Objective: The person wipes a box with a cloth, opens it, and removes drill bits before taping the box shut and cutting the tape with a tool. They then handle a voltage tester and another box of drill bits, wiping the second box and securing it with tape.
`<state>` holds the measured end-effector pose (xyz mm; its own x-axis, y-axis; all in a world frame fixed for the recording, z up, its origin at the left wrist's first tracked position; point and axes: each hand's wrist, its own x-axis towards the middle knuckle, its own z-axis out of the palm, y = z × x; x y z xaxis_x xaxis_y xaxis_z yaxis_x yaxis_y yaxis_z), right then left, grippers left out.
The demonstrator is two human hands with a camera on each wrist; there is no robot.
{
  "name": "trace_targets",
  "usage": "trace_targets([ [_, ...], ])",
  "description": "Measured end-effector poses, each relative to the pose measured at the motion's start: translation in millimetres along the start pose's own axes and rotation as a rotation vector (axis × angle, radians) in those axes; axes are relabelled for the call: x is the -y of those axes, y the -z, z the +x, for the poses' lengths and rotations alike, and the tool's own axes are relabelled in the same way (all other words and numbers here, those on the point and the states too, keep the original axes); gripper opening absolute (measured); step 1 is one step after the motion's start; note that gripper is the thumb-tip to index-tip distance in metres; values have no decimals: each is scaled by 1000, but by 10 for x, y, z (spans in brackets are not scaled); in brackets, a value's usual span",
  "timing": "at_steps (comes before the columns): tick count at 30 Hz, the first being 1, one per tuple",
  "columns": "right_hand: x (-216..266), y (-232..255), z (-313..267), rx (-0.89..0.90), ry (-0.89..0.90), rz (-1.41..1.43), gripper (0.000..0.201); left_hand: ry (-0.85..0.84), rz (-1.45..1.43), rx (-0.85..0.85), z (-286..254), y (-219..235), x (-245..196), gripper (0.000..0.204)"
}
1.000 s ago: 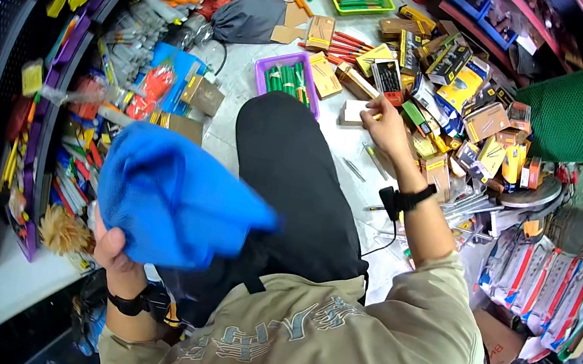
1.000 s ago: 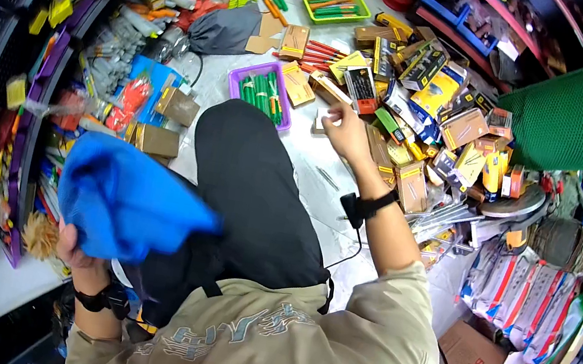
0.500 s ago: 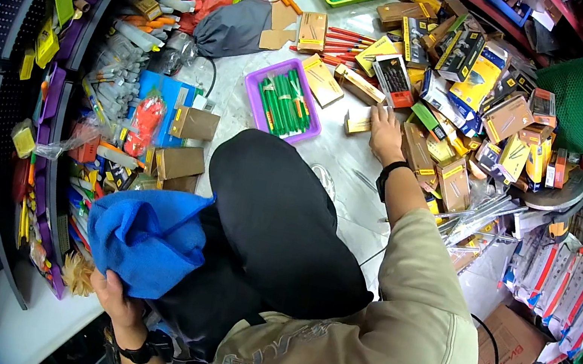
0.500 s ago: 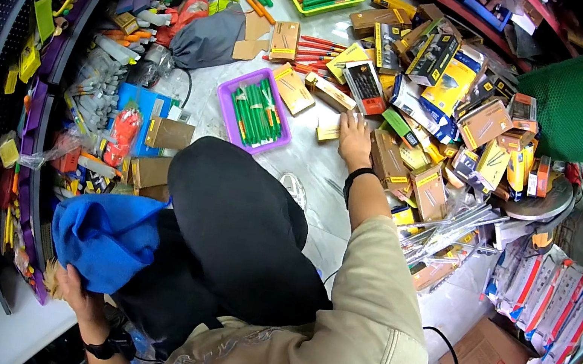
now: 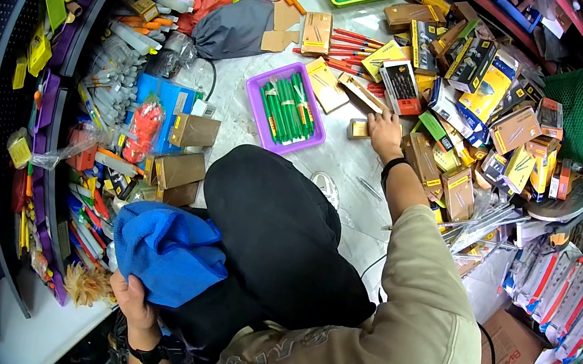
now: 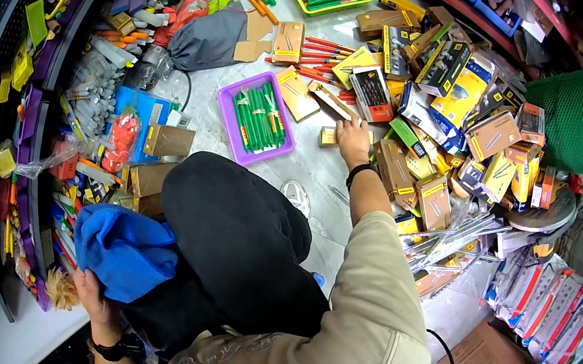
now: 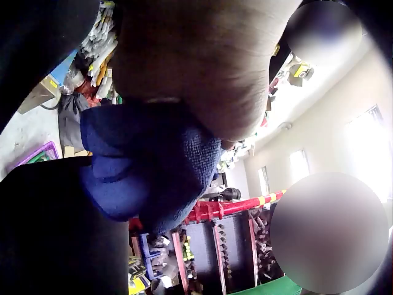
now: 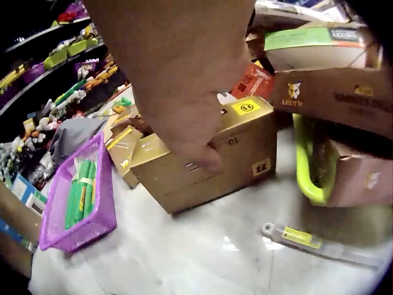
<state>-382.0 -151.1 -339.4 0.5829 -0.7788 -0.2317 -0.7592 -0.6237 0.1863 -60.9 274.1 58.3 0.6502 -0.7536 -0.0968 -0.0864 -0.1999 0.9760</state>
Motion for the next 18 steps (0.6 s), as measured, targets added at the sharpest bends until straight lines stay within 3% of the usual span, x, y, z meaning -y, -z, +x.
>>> trace_targets([
  [3, -77, 111, -34, -49, -22, 134, 36, 2, -40, 3, 25, -78, -49, 57],
  [5, -115, 462, -104, 111, -236, 611, 53, 5, -76, 14, 6, -57, -22, 57],
  [6, -154, 492, -99, 78, -278, 781, 73, -16, -95, 67, 20, -40, 10, 54],
  [7, -187, 521, -114, 89, -300, 938, 71, -37, -114, 121, 19, -42, 4, 51],
  [8, -216, 549, -155, 129, -296, 1290, 69, 14, -108, 9, -30, -103, -23, 58],
  [9, -224, 620, -217, 170, -281, 1641, 67, 5, -117, 4, -10, -146, -58, 58],
  [11, -173, 1161, -434, 149, -220, 2007, 56, -37, -85, 43, 29, -203, -117, 51],
  [13, -70, 1509, -604, 68, 5, 2422, 55, -15, -156, 79, 42, -351, -300, 49],
  [14, -58, 1692, -696, 155, 107, 2565, 56, -7, -177, 102, 64, -443, -384, 49],
  [15, 19, 1979, -858, 139, 109, 2646, 57, 0, -197, 124, 45, -466, -433, 52],
  [17, 154, 2367, -1056, 256, 277, 2802, 59, -18, -178, 69, 7, -331, -279, 46],
  [18, 244, 2539, -1146, 284, 326, 2828, 61, -106, -94, 204, 46, -358, -354, 36],
])
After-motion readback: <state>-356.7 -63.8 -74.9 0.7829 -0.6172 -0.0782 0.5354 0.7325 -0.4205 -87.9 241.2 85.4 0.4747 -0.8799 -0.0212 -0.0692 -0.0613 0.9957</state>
